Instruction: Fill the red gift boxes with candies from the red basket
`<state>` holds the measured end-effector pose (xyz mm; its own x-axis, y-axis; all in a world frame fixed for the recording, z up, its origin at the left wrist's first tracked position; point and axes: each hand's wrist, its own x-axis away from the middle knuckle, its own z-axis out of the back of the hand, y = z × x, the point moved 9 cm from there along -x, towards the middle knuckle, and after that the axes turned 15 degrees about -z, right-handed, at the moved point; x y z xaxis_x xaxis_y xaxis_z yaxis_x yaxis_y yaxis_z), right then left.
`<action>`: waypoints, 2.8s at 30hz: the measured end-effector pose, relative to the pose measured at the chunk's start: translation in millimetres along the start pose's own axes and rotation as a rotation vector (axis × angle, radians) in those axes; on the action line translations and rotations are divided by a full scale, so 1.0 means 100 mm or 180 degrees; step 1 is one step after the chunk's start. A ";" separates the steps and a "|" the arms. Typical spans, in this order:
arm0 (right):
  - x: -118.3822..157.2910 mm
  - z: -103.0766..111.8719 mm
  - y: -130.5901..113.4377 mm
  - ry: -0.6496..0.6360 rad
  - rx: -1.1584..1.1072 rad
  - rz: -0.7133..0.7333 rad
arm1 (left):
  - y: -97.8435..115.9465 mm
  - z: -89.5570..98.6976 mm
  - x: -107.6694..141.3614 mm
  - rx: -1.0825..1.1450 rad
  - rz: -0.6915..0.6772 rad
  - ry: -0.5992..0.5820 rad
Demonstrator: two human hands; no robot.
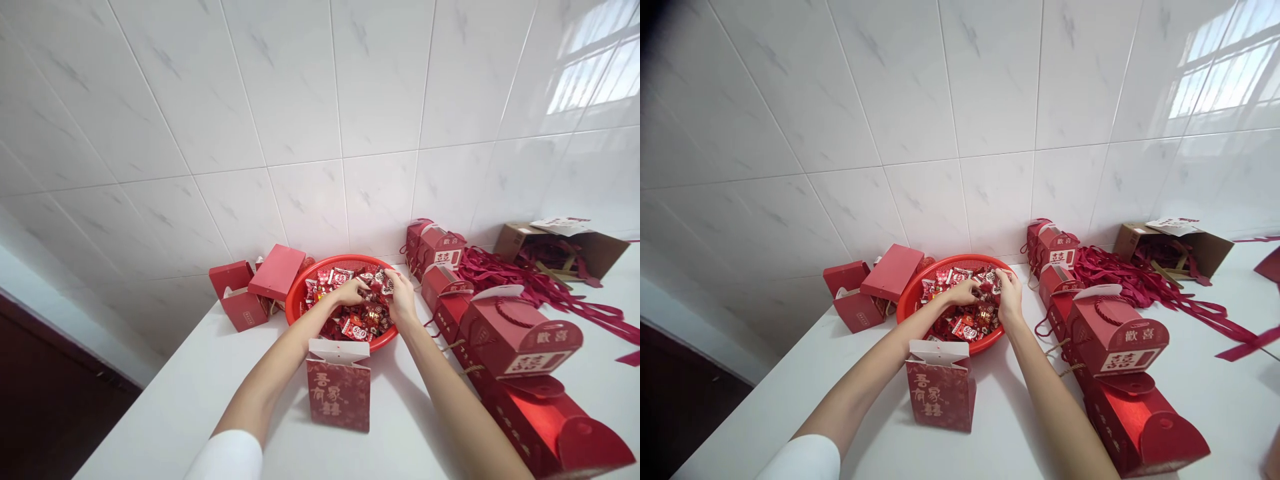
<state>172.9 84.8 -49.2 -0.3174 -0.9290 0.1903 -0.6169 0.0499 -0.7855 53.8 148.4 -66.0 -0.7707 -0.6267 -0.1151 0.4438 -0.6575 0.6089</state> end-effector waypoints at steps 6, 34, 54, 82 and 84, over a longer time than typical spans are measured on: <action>0.02 -0.02 -0.01 -0.0028 -0.0009 -0.0062 | 0.03 0.30 0.12 0.0487 -0.0040 0.0581; 0.30 -0.39 -0.33 -0.1303 0.2289 0.0406 | 0.16 0.73 0.48 0.1440 -0.0402 0.1748; 0.19 -0.32 -0.19 -0.1005 0.1458 0.0203 | 0.28 0.59 0.43 0.1626 -0.0539 0.1284; 0.45 -0.61 0.26 -0.2005 0.3370 0.0451 | -0.23 0.42 0.48 -0.1183 0.1153 0.0024; 0.42 -0.61 0.10 -0.1941 0.2923 0.0483 | -0.20 0.37 0.43 -0.1297 0.1221 -0.0213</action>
<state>109.7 68.0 -13.1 0.2185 -0.9735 -0.0679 0.2459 0.1223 -0.9616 -5.6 149.9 -53.7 -0.5408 -0.8335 0.1131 0.8284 -0.5045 0.2434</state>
